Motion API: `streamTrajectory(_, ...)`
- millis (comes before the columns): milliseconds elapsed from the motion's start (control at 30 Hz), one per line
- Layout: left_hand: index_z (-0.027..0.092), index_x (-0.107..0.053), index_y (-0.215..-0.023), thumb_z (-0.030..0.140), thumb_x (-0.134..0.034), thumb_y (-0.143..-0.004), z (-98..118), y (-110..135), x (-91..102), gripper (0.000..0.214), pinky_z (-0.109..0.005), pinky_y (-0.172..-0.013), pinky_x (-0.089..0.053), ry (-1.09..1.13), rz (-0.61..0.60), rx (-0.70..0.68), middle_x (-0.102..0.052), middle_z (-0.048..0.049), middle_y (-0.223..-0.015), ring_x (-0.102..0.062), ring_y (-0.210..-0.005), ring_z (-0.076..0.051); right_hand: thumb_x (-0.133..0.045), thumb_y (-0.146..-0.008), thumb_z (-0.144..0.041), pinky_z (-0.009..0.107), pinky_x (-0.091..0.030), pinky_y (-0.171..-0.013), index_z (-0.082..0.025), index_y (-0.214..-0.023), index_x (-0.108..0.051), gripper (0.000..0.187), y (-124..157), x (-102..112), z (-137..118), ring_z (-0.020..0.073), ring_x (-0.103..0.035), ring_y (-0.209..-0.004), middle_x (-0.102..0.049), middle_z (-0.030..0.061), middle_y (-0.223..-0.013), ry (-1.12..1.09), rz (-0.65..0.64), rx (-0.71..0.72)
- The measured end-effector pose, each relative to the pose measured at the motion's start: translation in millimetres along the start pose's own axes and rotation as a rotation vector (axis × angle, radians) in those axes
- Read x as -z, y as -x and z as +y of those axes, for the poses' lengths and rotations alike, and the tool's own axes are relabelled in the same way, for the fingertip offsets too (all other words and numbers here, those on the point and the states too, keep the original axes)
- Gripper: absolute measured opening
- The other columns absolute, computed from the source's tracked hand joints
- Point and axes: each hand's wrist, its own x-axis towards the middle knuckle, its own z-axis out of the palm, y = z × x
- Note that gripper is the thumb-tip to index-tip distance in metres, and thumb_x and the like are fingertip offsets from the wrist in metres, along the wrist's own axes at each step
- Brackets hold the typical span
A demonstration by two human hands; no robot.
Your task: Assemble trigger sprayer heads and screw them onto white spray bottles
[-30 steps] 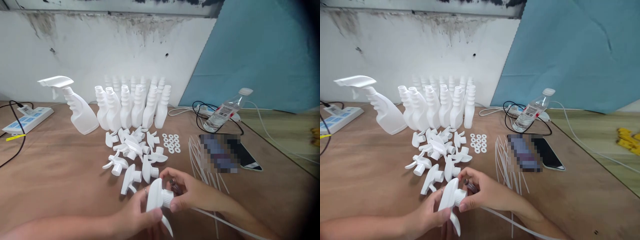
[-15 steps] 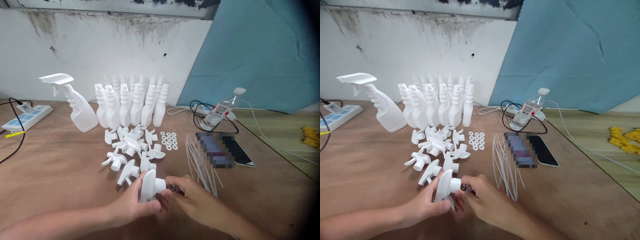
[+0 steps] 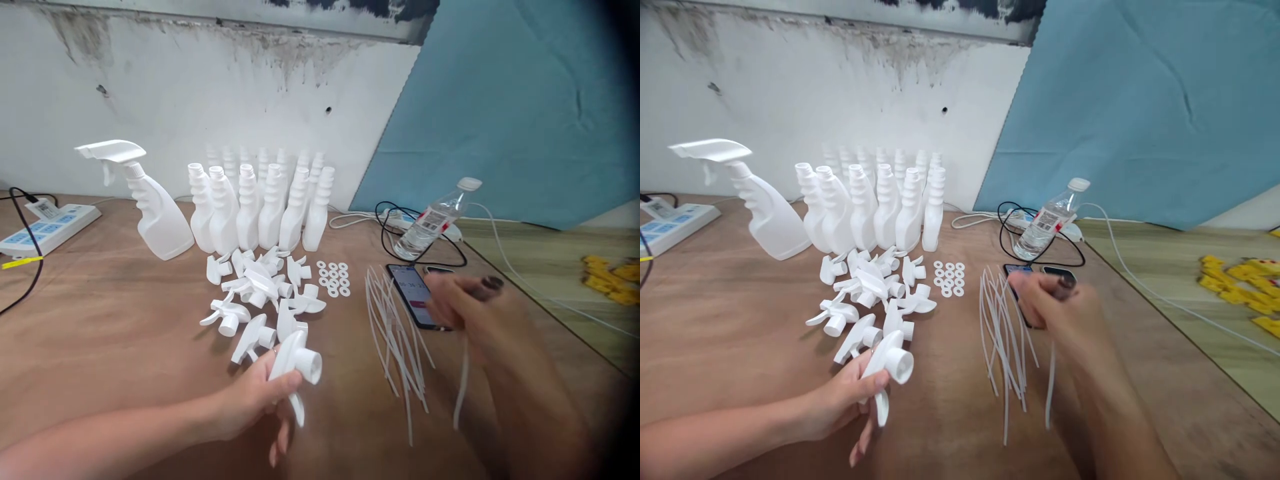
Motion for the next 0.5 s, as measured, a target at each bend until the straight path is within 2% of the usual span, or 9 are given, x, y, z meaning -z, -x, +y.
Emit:
streamTrajectory(33,0.021,-0.030,-0.107,0.048,-0.063,-0.085,1,0,0.0,0.048,-0.015,-0.033,-0.040,0.009,-0.031,0.001,-0.062,0.0018,-0.056,-0.054,-0.033,-0.012,-0.069,-0.074,-0.058,0.024,-0.021,-0.041,-0.019,-0.054,-0.040,0.053,-13,4,8,0.0070,-0.027,-0.041,-0.030,-0.0046,-0.048,-0.068,0.022,-0.075)
streamTrajectory(100,0.021,-0.033,-0.106,0.042,-0.073,-0.078,2,-1,-2.2,0.053,-0.013,-0.035,-0.041,0.036,-0.072,0.006,-0.064,-0.0003,-0.074,-0.059,-0.041,-0.011,-0.066,-0.076,-0.060,0.022,-0.024,-0.040,-0.017,-0.066,-0.055,0.045,-34,5,26,0.0068,-0.031,-0.042,-0.035,-0.0043,-0.050,-0.038,-0.086,-0.166)
streamTrajectory(167,0.019,-0.037,-0.107,0.040,-0.076,-0.075,2,-2,-4.6,0.055,-0.013,-0.036,-0.042,0.053,-0.082,0.024,-0.062,-0.0026,-0.087,-0.063,-0.047,-0.011,-0.062,-0.076,-0.063,0.022,-0.031,-0.041,-0.014,-0.074,-0.061,0.048,-49,2,45,0.0084,-0.041,-0.045,-0.050,0.0009,-0.058,0.074,-0.131,-0.190)
streamTrajectory(233,0.018,-0.039,-0.107,0.039,-0.077,-0.074,2,-2,-5.1,0.054,-0.013,-0.037,-0.043,0.046,-0.082,0.044,-0.060,-0.0035,-0.091,-0.064,-0.049,-0.011,-0.057,-0.077,-0.066,0.023,-0.034,-0.039,-0.013,-0.078,-0.062,0.054,-56,-1,59,0.0096,-0.044,-0.044,-0.059,0.0059,-0.066,0.197,-0.071,-0.191)
streamTrajectory(300,0.018,-0.040,-0.106,0.039,-0.076,-0.075,3,-2,-3.7,0.052,-0.014,-0.037,-0.043,0.044,-0.066,0.048,-0.059,-0.0028,-0.088,-0.064,-0.048,-0.012,-0.053,-0.080,-0.066,0.025,-0.039,-0.041,-0.013,-0.085,-0.062,0.054,-58,-2,66,0.0111,-0.048,-0.046,-0.064,0.0094,-0.076,0.261,0.031,-0.151)
streamTrajectory(367,0.018,-0.040,-0.102,0.038,-0.076,-0.075,6,-1,-1.6,0.049,-0.015,-0.038,-0.044,0.065,-0.048,0.044,-0.058,-0.0021,-0.085,-0.063,-0.049,-0.012,-0.052,-0.083,-0.063,0.027,-0.046,-0.049,-0.015,-0.092,-0.061,0.050,-55,-3,65,0.0146,-0.055,-0.057,-0.065,0.0110,-0.088,0.184,0.115,-0.069)
streamTrajectory(433,0.018,-0.040,-0.100,0.037,-0.075,-0.075,8,-2,0.2,0.046,-0.016,-0.041,-0.046,0.089,-0.036,0.042,-0.057,-0.0019,-0.084,-0.063,-0.051,-0.012,-0.052,-0.085,-0.061,0.031,-0.052,-0.064,-0.018,-0.095,-0.061,0.045,-49,-5,57,0.0187,-0.061,-0.076,-0.065,0.0103,-0.099,0.008,0.106,0.020)
streamTrajectory(500,0.017,-0.041,-0.101,0.037,-0.074,-0.076,9,-2,1.2,0.045,-0.018,-0.042,-0.047,0.098,-0.040,0.038,-0.057,-0.0023,-0.082,-0.063,-0.052,-0.013,-0.052,-0.086,-0.061,0.032,-0.051,-0.075,-0.021,-0.094,-0.063,0.042,-42,-9,47,0.0194,-0.060,-0.087,-0.063,0.0077,-0.100,-0.137,0.059,0.084)
